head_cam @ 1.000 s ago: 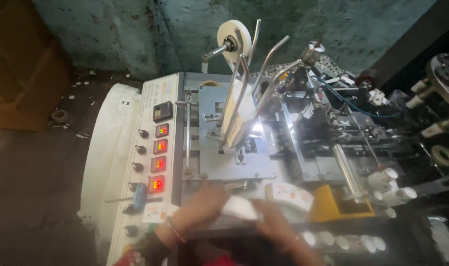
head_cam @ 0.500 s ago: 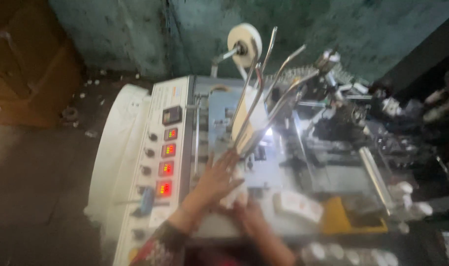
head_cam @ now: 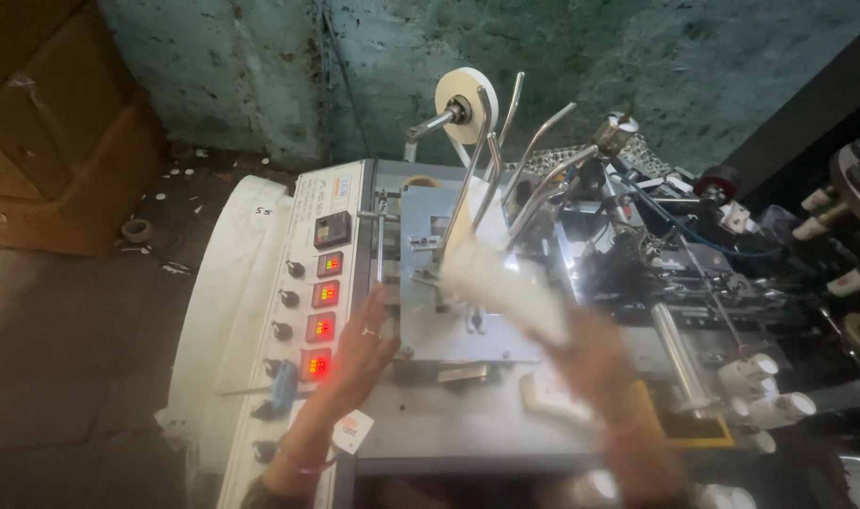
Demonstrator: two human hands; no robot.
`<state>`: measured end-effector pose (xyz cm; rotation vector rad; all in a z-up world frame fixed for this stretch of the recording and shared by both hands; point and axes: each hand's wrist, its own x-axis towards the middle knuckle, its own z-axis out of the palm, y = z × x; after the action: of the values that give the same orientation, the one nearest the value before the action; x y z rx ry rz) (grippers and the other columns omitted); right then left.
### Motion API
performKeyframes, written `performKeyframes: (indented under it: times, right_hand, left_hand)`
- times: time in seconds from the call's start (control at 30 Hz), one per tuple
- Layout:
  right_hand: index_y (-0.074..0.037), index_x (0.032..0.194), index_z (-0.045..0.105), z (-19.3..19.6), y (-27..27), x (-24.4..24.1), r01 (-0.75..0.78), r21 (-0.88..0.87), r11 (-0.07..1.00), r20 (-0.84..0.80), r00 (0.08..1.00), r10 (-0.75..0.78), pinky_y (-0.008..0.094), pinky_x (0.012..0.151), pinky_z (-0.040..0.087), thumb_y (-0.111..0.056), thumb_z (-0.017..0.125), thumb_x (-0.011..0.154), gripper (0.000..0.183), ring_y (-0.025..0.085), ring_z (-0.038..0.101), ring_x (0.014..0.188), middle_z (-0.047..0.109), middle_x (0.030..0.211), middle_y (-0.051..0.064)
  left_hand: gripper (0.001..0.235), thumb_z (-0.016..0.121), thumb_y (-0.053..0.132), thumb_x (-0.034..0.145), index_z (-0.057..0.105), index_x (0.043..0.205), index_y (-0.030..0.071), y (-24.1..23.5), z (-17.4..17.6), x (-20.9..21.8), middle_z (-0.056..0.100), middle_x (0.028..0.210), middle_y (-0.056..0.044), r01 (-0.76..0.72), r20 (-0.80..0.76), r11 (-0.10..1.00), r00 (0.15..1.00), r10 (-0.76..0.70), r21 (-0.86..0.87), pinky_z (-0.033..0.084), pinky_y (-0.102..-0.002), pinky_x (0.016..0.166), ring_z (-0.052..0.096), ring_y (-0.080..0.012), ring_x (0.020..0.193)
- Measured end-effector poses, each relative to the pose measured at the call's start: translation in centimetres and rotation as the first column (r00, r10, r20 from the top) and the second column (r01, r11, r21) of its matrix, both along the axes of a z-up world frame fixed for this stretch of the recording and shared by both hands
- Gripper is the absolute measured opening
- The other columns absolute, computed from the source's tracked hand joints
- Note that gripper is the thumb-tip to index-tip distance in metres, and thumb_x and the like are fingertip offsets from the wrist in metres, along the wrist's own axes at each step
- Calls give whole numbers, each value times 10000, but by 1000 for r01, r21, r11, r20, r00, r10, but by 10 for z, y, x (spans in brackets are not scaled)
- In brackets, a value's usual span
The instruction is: Operating a paper cup manufacturing machine by feeding paper blanks and collecting/stacking finished cups.
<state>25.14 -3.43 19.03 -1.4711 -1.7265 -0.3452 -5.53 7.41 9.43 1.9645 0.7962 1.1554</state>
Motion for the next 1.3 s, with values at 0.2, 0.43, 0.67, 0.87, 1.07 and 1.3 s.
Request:
performKeyframes:
  times: [0.2, 0.43, 0.67, 0.87, 1.07, 1.3]
  right_hand:
    - [-10, 1110, 708, 175, 67, -17, 181, 393, 902, 443, 822, -358, 469, 902, 496, -229, 906, 799, 428, 290, 681, 950, 724, 998, 158]
    - [-105, 961, 704, 88, 130, -43, 325, 295, 898, 753, 499, -428, 774, 1157, 169, -73, 676, 922, 57, 283, 621, 1133, 636, 925, 50]
    - [-83, 1103, 699, 44, 43, 10, 22, -368, 930, 433, 889, 151, 492, 1021, 426, -161, 686, 870, 246, 275, 629, 1131, 693, 1114, 96]
    - [-123, 1074, 715, -81, -24, 85, 63, -733, 678, 86, 996, 0, 421, 928, 522, -259, 733, 872, 244, 315, 659, 1075, 716, 1122, 112]
    - [-143, 1072, 709, -172, -49, 113, -24, -644, 764, 59, 995, 81, 485, 946, 486, -137, 817, 708, 380, 364, 609, 1144, 654, 1252, 139]
    - [-150, 1121, 701, -158, -62, 90, -131, -637, 759, -46, 990, 132, 433, 904, 512, -241, 874, 737, 430, 272, 642, 1015, 672, 1227, 64]
  left_hand:
    - [237, 587, 203, 969, 769, 1007, 56, -17, -43, 0, 764, 1018, -106, 57, -147, 961, 989, -17, 269, 330, -544, 1060, 655, -312, 1043]
    - [254, 646, 263, 925, 730, 815, 50, -23, -17, 20, 702, 775, -127, 75, -268, 985, 963, -32, 154, 419, -488, 925, 622, -358, 800]
    - [327, 556, 308, 981, 736, 955, 36, 18, 19, 47, 725, 847, -184, 68, -369, 986, 921, -121, -154, 528, -491, 757, 698, -393, 815]
    - [251, 621, 252, 910, 718, 845, 29, 88, 27, 123, 700, 781, -188, 31, -319, 988, 948, 20, 152, 535, -493, 710, 695, -391, 747]
    - [92, 622, 134, 814, 669, 835, 57, 91, 28, 166, 660, 788, -135, 13, -201, 842, 973, 114, 540, 540, -486, 669, 675, -369, 759]
    - [248, 549, 173, 972, 710, 982, -16, 29, 1, 127, 711, 821, -223, 173, -280, 974, 952, -126, 149, 548, -483, 681, 698, -408, 778]
